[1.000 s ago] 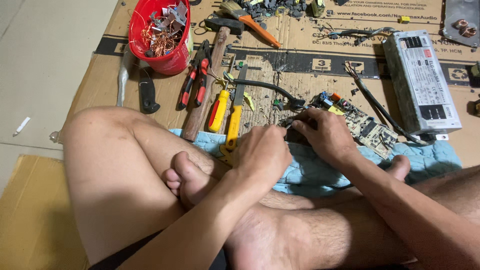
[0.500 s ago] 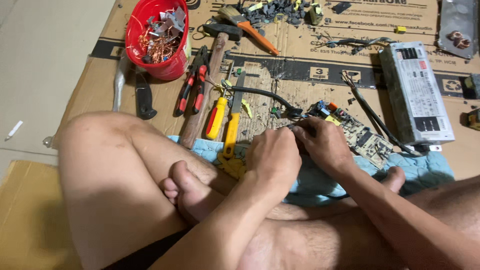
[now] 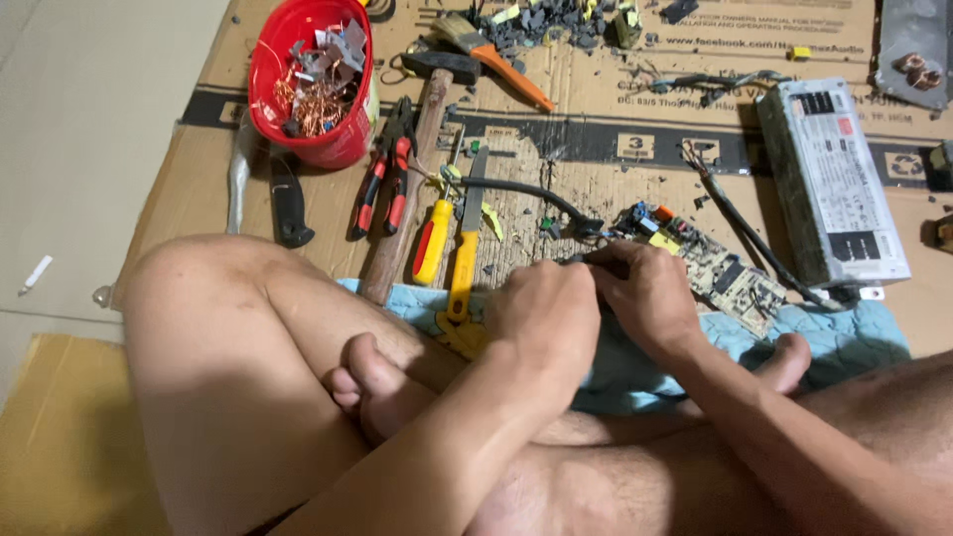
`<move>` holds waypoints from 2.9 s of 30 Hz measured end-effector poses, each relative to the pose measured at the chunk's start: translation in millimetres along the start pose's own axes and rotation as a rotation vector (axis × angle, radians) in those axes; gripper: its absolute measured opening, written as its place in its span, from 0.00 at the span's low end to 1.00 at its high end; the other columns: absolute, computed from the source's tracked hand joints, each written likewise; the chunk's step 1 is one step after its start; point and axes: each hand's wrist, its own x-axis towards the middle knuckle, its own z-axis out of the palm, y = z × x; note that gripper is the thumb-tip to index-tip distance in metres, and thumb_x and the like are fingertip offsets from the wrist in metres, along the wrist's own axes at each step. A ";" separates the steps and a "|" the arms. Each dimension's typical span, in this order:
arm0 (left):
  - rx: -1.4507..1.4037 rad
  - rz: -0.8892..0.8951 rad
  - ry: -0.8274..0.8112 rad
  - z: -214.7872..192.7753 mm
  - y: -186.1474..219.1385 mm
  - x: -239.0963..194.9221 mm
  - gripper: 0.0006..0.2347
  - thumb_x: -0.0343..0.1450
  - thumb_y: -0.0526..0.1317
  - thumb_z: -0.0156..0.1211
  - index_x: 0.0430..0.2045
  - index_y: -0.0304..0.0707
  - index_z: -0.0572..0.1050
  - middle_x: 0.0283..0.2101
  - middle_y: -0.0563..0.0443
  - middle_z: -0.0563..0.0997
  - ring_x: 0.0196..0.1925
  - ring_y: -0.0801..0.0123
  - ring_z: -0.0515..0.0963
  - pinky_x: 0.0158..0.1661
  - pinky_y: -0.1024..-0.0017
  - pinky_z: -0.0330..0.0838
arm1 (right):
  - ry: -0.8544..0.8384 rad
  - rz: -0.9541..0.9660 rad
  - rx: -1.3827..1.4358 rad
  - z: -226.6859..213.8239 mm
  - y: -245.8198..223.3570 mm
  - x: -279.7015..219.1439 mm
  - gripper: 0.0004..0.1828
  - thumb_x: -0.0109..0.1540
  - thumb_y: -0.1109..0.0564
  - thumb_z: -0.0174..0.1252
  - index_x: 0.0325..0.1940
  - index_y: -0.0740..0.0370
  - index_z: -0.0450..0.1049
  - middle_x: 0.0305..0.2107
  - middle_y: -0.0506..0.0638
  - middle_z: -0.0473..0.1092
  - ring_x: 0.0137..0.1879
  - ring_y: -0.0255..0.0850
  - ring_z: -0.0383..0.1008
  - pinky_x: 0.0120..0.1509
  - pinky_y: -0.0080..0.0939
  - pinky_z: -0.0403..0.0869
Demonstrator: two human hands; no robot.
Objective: The person sits on the floor and uses a hammer and pliers to dismantle a power supply unit. They strike components to break them apart and use pliers to pull out wires and small parts, placing the debris on the cardboard surface.
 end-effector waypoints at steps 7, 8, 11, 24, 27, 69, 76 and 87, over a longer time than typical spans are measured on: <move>0.106 0.094 0.011 11.7 7.9 33.7 0.16 0.71 0.28 0.41 0.43 0.26 0.80 0.47 0.35 0.83 0.55 0.42 0.81 0.47 0.47 0.79 | 0.027 0.057 -0.001 10.0 21.7 3.1 0.11 0.60 0.44 0.61 0.44 0.39 0.84 0.39 0.44 0.81 0.54 0.51 0.78 0.59 0.55 0.76; 0.098 0.084 0.004 7.1 7.3 36.4 0.14 0.71 0.27 0.43 0.42 0.24 0.79 0.46 0.32 0.83 0.54 0.40 0.80 0.48 0.46 0.78 | 0.025 0.044 0.007 9.0 19.3 3.7 0.11 0.61 0.47 0.61 0.46 0.41 0.84 0.39 0.47 0.81 0.53 0.53 0.79 0.58 0.57 0.76; 0.076 0.046 0.006 1.5 -1.8 36.9 0.14 0.70 0.29 0.45 0.41 0.27 0.80 0.45 0.33 0.83 0.53 0.39 0.81 0.48 0.44 0.78 | 0.004 0.000 0.027 -1.0 10.0 3.5 0.12 0.62 0.48 0.61 0.47 0.46 0.83 0.39 0.50 0.81 0.53 0.54 0.79 0.58 0.58 0.76; -0.128 -0.146 -0.065 10.2 -13.4 10.0 0.15 0.71 0.29 0.47 0.49 0.24 0.77 0.48 0.32 0.82 0.55 0.39 0.79 0.49 0.43 0.77 | -0.066 0.100 -0.011 -8.6 -8.9 -3.3 0.14 0.60 0.42 0.63 0.48 0.41 0.83 0.40 0.49 0.81 0.56 0.55 0.78 0.60 0.56 0.75; -0.204 -0.157 0.007 4.1 -12.8 -2.1 0.16 0.72 0.29 0.45 0.51 0.27 0.76 0.50 0.31 0.81 0.56 0.38 0.79 0.52 0.45 0.76 | -0.027 0.017 -0.006 -4.2 -10.1 -0.4 0.18 0.61 0.42 0.64 0.53 0.44 0.81 0.41 0.51 0.80 0.53 0.54 0.79 0.58 0.54 0.76; 0.074 0.074 0.355 79.7 -26.2 36.3 0.18 0.74 0.30 0.42 0.58 0.21 0.70 0.41 0.28 0.77 0.43 0.36 0.82 0.38 0.37 0.77 | -0.081 -0.128 -0.115 1.2 4.3 8.6 0.19 0.61 0.42 0.63 0.54 0.47 0.77 0.41 0.47 0.80 0.55 0.49 0.78 0.59 0.55 0.75; -0.437 -0.129 0.086 16.0 -43.8 30.8 0.17 0.72 0.40 0.46 0.52 0.39 0.77 0.47 0.41 0.83 0.47 0.49 0.84 0.48 0.48 0.78 | -0.020 -0.159 0.002 -0.3 -1.8 0.3 0.16 0.65 0.49 0.60 0.55 0.55 0.79 0.39 0.58 0.79 0.55 0.65 0.76 0.60 0.64 0.73; -0.029 0.005 0.120 11.3 -26.6 23.4 0.12 0.69 0.33 0.55 0.44 0.33 0.81 0.39 0.32 0.83 0.46 0.39 0.83 0.42 0.45 0.80 | 0.000 -0.054 -0.007 2.2 0.9 9.6 0.15 0.64 0.49 0.62 0.53 0.49 0.81 0.39 0.55 0.79 0.51 0.58 0.79 0.54 0.56 0.77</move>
